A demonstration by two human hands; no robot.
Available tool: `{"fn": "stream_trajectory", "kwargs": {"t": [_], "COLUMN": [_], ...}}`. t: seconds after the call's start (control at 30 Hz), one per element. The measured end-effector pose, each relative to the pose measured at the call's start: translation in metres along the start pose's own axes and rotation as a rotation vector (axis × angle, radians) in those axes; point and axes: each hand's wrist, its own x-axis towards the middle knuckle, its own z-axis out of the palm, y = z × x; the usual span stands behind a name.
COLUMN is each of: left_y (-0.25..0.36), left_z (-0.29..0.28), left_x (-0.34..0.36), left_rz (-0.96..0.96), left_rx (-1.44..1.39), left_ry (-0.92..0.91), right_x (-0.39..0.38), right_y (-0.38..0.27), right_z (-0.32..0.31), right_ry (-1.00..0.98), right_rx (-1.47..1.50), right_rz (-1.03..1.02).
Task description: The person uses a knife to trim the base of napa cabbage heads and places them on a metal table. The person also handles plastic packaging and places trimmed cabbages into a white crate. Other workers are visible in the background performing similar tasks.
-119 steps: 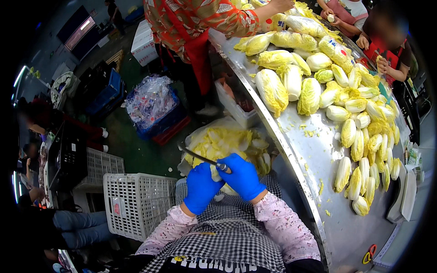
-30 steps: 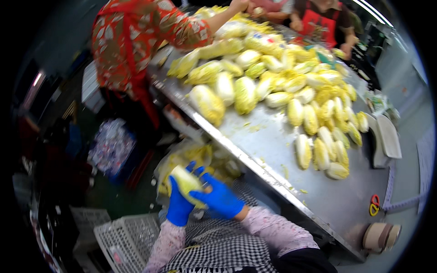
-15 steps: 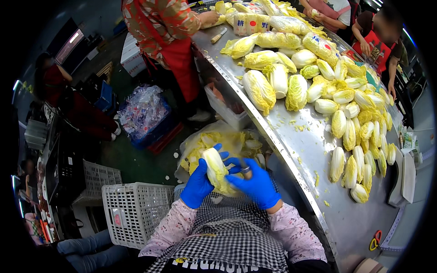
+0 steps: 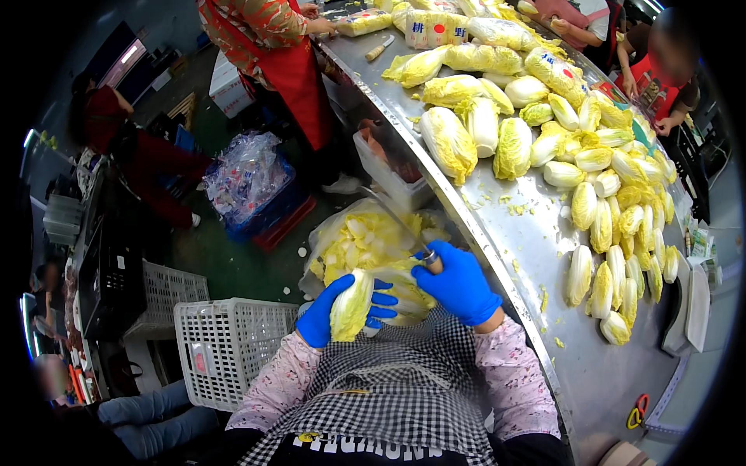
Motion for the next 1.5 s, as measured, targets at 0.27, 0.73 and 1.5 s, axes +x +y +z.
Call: {"fn": "stream_trajectory", "kwargs": {"t": [0.27, 0.73, 1.5], "left_y": [0.005, -0.024, -0.024], "left_z": [-0.013, 0.051, 0.002], "left_x": [0.018, 0.078, 0.067], "left_rz": [0.397, 0.303, 0.152], "left_rx": [-0.167, -0.075, -0.281], "left_ry": [-0.026, -0.135, 0.042], "right_x": [0.011, -0.046, 0.049], "right_y": [0.056, -0.03, 0.028], "right_z": [0.042, -0.004, -0.198], "right_ry": [0.121, -0.118, 0.912], "right_rx": [0.115, 0.705, 0.536], "right_rz": [0.073, 0.508, 0.003]}}
